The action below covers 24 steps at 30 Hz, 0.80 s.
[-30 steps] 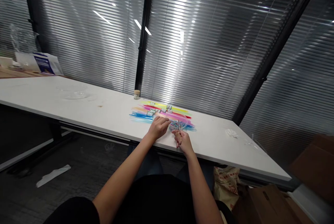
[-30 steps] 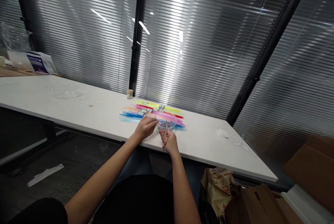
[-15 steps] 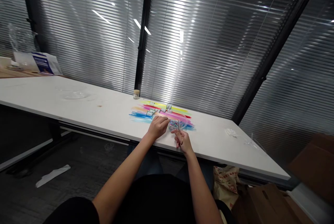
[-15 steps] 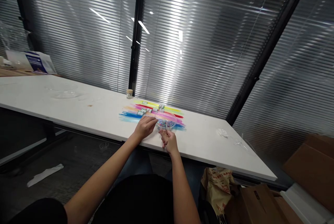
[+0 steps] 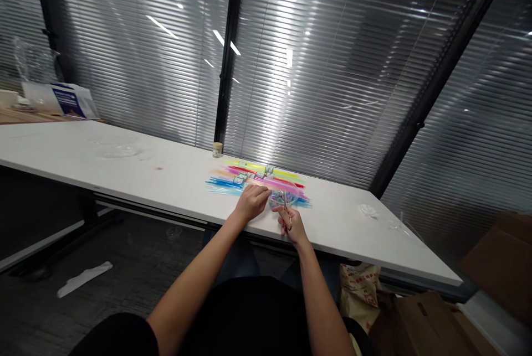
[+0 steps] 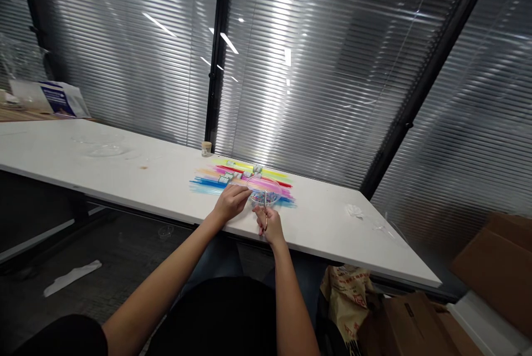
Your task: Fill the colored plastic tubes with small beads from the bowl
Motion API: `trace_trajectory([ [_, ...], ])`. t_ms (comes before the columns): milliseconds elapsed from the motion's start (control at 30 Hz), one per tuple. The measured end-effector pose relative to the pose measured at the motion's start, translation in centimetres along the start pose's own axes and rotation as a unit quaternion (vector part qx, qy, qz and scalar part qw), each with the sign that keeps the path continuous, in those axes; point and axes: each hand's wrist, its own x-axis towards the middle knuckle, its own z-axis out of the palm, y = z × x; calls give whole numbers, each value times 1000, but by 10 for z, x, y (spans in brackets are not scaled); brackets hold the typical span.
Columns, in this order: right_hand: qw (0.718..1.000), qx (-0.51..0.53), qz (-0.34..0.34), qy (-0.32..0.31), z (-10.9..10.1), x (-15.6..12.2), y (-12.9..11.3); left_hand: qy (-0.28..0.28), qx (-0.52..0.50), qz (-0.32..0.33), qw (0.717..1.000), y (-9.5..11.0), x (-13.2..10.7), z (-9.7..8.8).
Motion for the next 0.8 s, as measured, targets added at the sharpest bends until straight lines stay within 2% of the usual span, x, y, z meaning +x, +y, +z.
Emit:
trace_trajectory([
  [367,1000,4,-1,13,3,0,-1,6,-9,-17,1000,-1,1,0],
  [567,1000,-9,-2,1,3,1,-1,5,-12,6,1000,2,3,-2],
  [800,1000,-15,-10,3,3,0,-2,-27,-15,23,999,5,6,-6],
])
